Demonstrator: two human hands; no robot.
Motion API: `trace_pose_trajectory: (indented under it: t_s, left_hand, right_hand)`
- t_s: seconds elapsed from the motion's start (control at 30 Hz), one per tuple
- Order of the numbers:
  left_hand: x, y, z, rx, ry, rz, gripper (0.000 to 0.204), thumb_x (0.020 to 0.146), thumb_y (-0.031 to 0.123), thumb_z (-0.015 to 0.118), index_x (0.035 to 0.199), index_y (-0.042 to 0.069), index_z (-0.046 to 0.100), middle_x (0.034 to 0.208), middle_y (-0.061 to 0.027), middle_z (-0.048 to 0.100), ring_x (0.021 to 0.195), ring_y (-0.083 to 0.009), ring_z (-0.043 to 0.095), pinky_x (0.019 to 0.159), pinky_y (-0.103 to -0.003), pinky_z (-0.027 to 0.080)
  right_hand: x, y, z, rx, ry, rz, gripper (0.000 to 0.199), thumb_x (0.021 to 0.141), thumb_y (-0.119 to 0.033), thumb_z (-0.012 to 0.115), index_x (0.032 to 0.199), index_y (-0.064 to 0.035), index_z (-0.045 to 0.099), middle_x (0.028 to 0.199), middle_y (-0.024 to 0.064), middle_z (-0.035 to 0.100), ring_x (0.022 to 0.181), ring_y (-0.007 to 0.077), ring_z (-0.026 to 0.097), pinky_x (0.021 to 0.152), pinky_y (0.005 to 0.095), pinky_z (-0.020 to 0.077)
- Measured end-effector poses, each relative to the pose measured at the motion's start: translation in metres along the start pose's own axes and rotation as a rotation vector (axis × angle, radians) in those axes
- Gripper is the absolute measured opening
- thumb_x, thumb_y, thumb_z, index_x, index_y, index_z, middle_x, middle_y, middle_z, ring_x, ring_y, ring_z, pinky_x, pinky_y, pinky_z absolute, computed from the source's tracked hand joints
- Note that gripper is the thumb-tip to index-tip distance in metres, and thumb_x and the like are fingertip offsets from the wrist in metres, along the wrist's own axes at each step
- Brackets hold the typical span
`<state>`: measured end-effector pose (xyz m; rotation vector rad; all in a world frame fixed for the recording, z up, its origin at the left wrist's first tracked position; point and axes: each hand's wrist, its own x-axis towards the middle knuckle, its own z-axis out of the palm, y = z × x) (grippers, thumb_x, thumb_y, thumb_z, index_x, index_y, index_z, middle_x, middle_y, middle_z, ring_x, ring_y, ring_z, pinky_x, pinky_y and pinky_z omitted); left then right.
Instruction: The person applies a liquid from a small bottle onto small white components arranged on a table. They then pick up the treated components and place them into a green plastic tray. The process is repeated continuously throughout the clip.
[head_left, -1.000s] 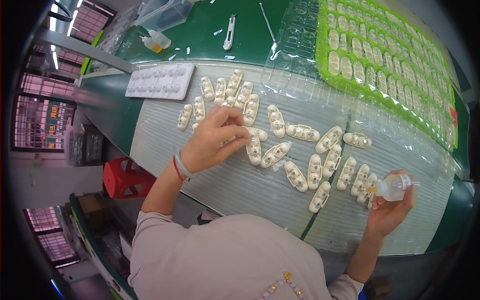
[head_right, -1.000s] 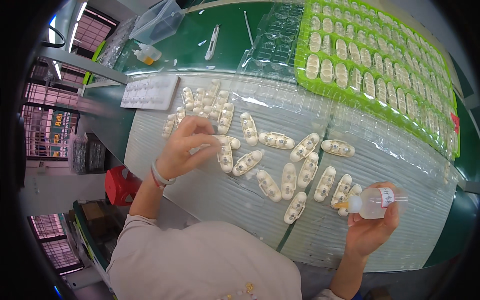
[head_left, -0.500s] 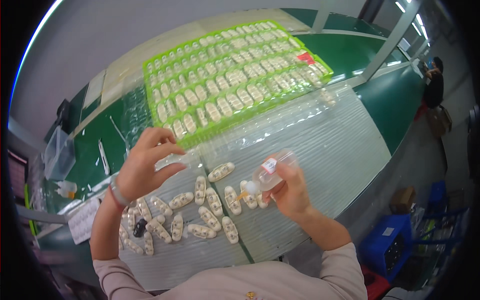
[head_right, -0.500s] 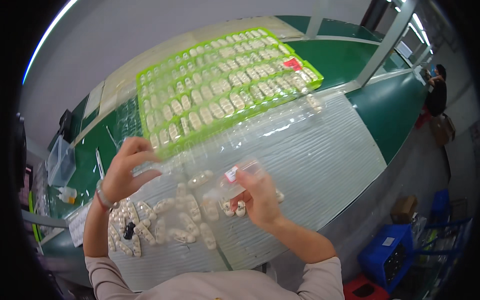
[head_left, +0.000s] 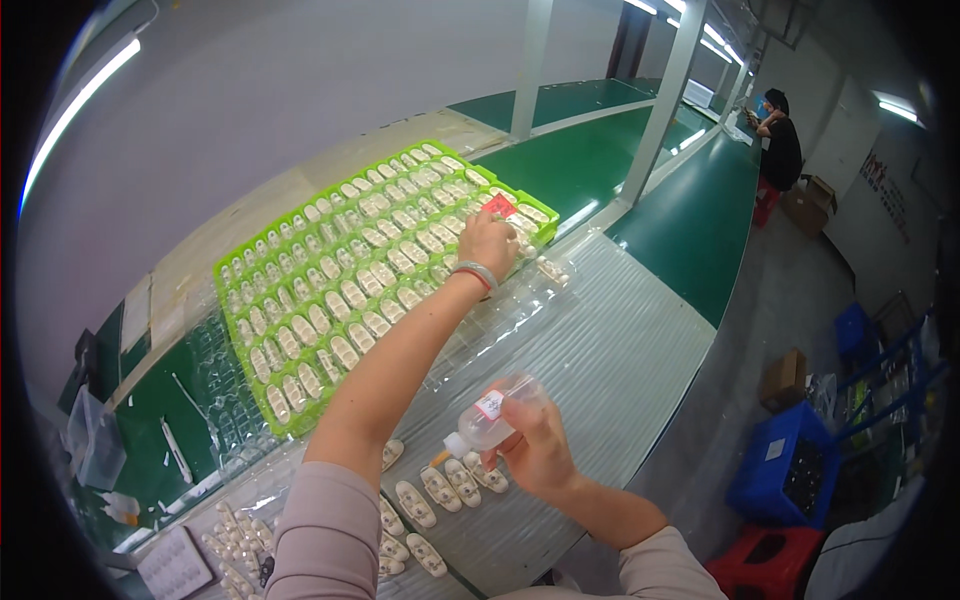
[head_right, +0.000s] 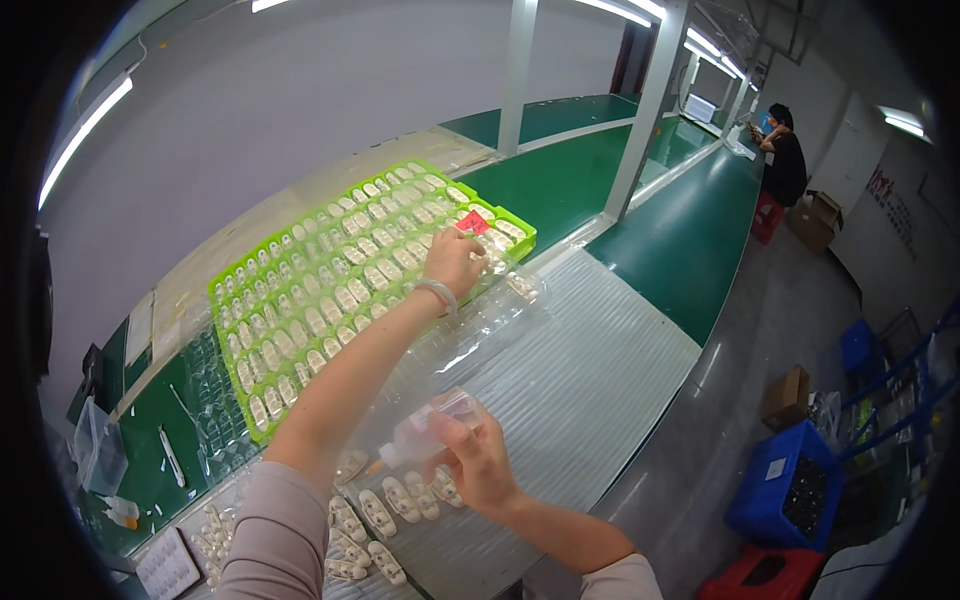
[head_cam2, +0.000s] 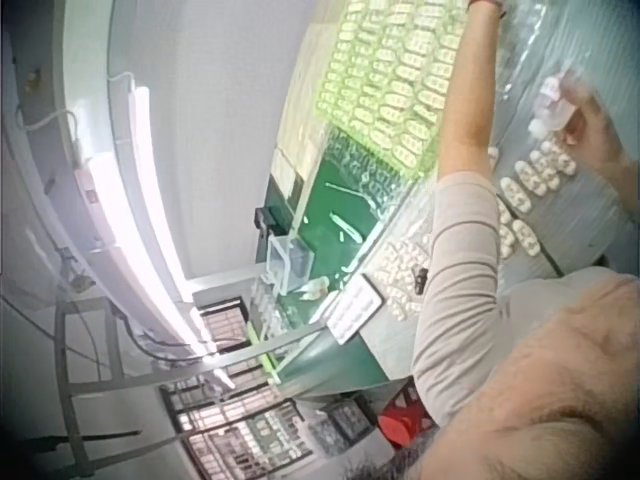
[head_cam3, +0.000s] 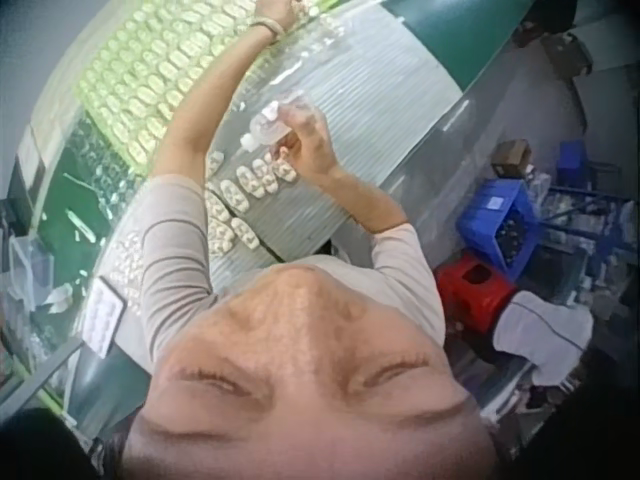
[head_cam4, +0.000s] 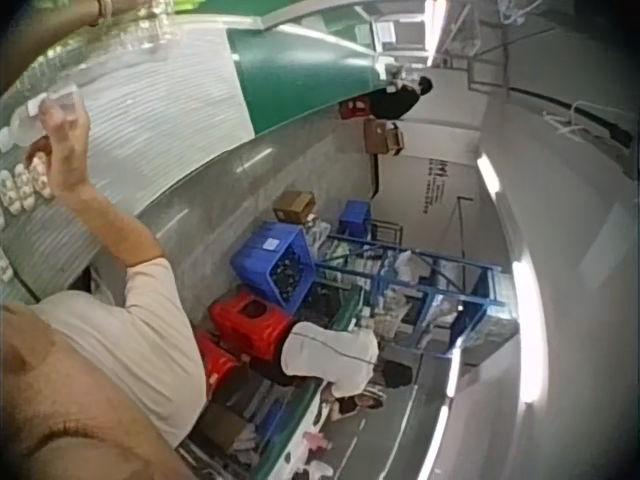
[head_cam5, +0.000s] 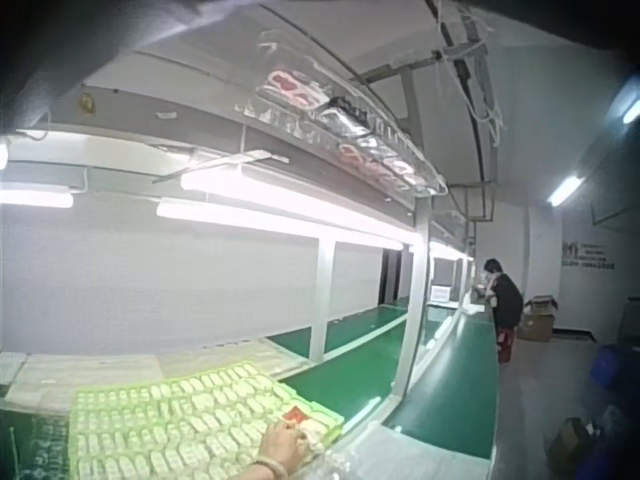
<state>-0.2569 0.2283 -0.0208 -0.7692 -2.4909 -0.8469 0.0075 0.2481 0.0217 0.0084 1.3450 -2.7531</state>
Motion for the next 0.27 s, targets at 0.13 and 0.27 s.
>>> trace_pose_trajectory:
  t_s: [0.13, 0.27]
  left_hand:
    - [0.008, -0.012, 0.02, 0.004, -0.001, -0.054, 0.016, 0.07, 0.024, 0.072, 0.081, 0.013, 0.071, 0.094, -0.0121, 0.057, 0.098, -0.0289, 0.05, 0.089, -0.038, 0.04]
    - [0.015, -0.021, 0.024, -0.016, -0.043, -0.053, 0.015, 0.07, 0.025, 0.073, 0.079, 0.013, 0.071, 0.096, -0.0121, 0.057, 0.1, -0.0293, 0.049, 0.09, -0.038, 0.039]
  right_hand:
    - [0.0, -0.004, -0.002, 0.008, -0.014, 0.008, 0.033, 0.084, -0.026, 0.056, 0.104, -0.0005, 0.048, 0.083, 0.013, 0.059, 0.064, 0.0175, 0.061, 0.047, 0.0285, 0.0504]
    - [0.0, -0.001, -0.007, 0.022, -0.007, 0.014, 0.034, 0.084, -0.026, 0.056, 0.104, -0.0001, 0.048, 0.085, 0.0137, 0.059, 0.066, 0.0178, 0.061, 0.047, 0.0291, 0.0508]
